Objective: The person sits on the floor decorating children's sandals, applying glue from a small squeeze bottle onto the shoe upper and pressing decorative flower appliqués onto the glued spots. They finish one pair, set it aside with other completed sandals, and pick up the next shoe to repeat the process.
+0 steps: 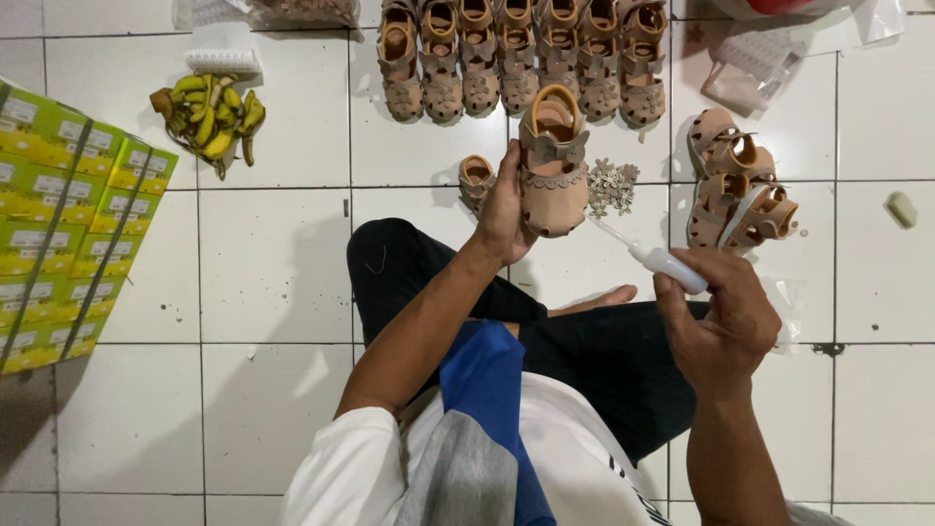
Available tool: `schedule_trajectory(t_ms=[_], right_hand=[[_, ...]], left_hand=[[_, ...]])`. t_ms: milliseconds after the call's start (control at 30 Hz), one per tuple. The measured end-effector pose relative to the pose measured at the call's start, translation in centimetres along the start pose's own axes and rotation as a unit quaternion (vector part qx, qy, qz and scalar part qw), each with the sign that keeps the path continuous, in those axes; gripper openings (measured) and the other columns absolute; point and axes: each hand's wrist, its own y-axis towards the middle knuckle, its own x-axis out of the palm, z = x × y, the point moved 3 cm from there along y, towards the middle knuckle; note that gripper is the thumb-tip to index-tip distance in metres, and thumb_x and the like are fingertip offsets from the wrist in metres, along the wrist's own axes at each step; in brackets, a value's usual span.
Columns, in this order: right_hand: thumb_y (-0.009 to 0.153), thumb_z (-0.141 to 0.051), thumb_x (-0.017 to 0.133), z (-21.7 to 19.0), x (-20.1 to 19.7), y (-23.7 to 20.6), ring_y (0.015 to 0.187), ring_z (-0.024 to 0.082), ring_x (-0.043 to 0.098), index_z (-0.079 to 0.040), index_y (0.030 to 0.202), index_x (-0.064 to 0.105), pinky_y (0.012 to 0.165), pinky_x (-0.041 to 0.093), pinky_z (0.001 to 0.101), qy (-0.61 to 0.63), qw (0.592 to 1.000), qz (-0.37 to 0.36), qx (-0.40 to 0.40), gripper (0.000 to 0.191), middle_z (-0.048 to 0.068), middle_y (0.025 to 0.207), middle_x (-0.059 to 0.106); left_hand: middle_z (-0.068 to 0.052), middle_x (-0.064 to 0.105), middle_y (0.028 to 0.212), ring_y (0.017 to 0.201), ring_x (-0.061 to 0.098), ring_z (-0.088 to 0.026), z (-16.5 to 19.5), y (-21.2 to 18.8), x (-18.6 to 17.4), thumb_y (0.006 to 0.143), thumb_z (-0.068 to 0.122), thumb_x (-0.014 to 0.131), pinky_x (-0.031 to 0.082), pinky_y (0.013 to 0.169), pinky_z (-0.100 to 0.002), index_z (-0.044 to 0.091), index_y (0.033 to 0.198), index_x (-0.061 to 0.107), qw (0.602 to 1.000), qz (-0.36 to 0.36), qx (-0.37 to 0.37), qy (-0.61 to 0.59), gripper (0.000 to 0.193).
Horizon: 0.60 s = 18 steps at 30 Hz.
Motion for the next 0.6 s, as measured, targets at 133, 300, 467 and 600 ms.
schedule_trajectory(t_ms=[133,300,467,600], right_hand=[[0.099,-0.003,0.083,-0.6,0.3,0.6,0.103,0.024,0.075,0.000,0.120,0.069,0.082,0.062,0.0301,-0.099,0.994,-0.018,-0.051,0.026,0.016,0.117,0.074],[0.099,-0.006,0.085,-0.9,0.7,0.8,0.103,0.025,0.076,-0.002,0.121,0.071,0.082,0.062,0.0309,-0.131,0.990,-0.033,-0.043,0.027,0.016,0.113,0.074],[0.099,-0.007,0.085,-0.8,1.1,0.8,0.104,0.024,0.076,-0.002,0.122,0.070,0.083,0.063,0.0301,-0.123,0.990,-0.045,-0.049,0.028,0.016,0.117,0.074],[0.100,-0.007,0.085,-0.6,1.3,0.8,0.104,0.023,0.076,-0.003,0.122,0.070,0.083,0.063,0.0300,-0.137,0.988,-0.050,-0.050,0.027,0.015,0.114,0.075]], left_hand=[[-0.014,0.061,0.135,0.120,0.064,-0.024,0.0,0.0,0.1,0.112,0.054,0.032,0.059,0.101,-0.041,0.005,0.148,0.045,1.000,0.009,0.023,0.014,0.063],[-0.013,0.059,0.138,0.123,0.063,-0.023,0.0,0.1,-0.1,0.111,0.052,0.033,0.058,0.104,-0.041,0.006,0.148,0.044,0.999,0.027,0.026,0.007,0.060],[-0.014,0.060,0.137,0.123,0.063,-0.023,0.0,0.0,-0.2,0.113,0.051,0.033,0.057,0.104,-0.041,0.004,0.148,0.045,1.000,0.016,0.020,0.002,0.060],[-0.013,0.060,0.137,0.123,0.062,-0.022,-0.1,0.1,-0.3,0.112,0.051,0.033,0.057,0.105,-0.041,0.006,0.148,0.044,1.000,0.020,0.012,-0.002,0.059]])
